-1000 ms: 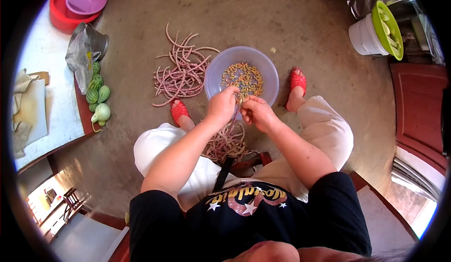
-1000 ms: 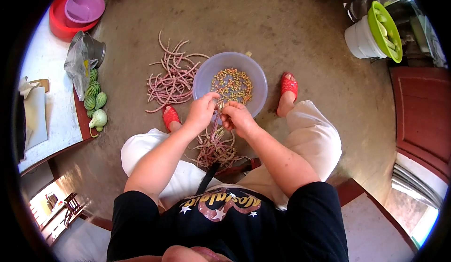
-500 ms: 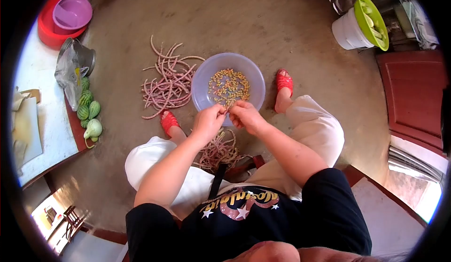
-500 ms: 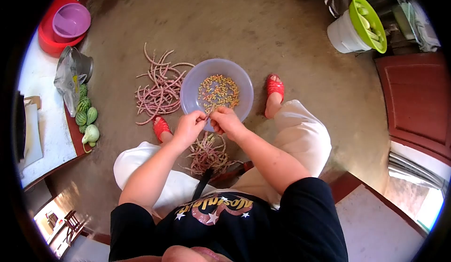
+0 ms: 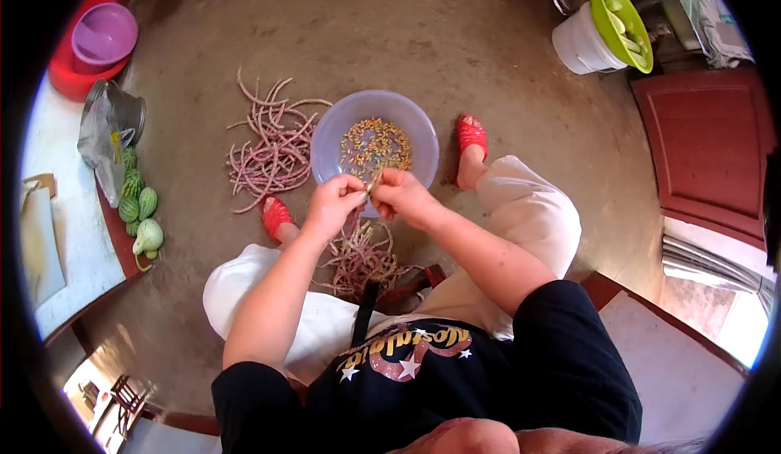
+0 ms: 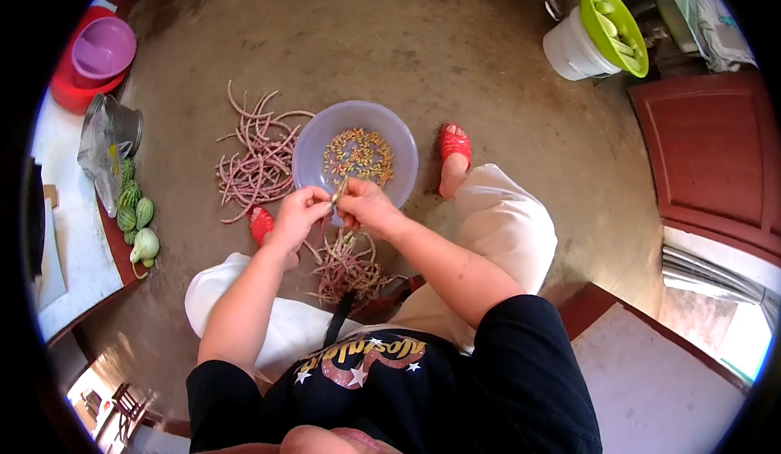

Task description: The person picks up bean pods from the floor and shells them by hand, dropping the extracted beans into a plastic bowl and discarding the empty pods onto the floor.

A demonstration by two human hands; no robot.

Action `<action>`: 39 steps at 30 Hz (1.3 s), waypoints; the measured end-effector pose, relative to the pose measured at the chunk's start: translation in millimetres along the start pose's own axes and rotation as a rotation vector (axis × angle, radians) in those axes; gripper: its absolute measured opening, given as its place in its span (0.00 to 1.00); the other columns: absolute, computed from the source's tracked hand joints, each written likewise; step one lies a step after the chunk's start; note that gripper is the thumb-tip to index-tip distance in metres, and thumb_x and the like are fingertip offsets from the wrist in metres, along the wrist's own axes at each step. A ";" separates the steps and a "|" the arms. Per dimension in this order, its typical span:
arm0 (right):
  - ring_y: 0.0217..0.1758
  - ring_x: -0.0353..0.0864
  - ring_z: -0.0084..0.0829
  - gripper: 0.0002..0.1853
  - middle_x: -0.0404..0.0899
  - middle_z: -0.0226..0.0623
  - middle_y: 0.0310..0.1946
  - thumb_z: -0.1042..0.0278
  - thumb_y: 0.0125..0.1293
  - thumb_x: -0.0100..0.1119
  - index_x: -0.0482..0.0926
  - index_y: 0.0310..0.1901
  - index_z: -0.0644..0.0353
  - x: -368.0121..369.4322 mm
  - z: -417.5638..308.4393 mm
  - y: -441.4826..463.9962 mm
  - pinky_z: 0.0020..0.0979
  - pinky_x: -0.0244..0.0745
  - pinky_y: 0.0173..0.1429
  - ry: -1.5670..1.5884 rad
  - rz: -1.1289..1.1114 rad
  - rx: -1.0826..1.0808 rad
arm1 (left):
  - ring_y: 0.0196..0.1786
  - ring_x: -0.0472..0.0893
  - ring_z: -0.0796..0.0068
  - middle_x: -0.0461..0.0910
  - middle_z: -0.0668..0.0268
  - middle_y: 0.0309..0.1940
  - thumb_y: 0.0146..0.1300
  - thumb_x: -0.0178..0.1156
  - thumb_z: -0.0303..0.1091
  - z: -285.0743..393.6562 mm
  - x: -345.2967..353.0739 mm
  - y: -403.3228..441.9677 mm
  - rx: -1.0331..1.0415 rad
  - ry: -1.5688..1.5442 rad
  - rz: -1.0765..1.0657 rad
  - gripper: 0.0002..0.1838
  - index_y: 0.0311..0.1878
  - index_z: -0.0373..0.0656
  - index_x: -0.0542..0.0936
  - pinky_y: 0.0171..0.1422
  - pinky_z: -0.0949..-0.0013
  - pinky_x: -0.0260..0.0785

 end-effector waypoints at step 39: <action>0.18 0.67 0.19 0.05 0.72 0.31 0.20 0.77 0.51 0.52 0.72 0.32 0.62 -9.4 -19.7 12.8 0.20 0.59 0.21 0.027 0.030 -0.098 | 0.34 0.76 0.74 0.76 0.66 0.32 0.60 0.53 0.29 11.0 8.2 6.5 -0.238 -0.341 0.002 0.04 0.38 0.41 0.74 0.34 0.67 0.73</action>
Point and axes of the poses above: each hand's wrist, its own y-axis towards the middle knuckle, its own x-axis out of the palm, z = x × y, the point moved 5 cm from there along y, towards the middle knuckle
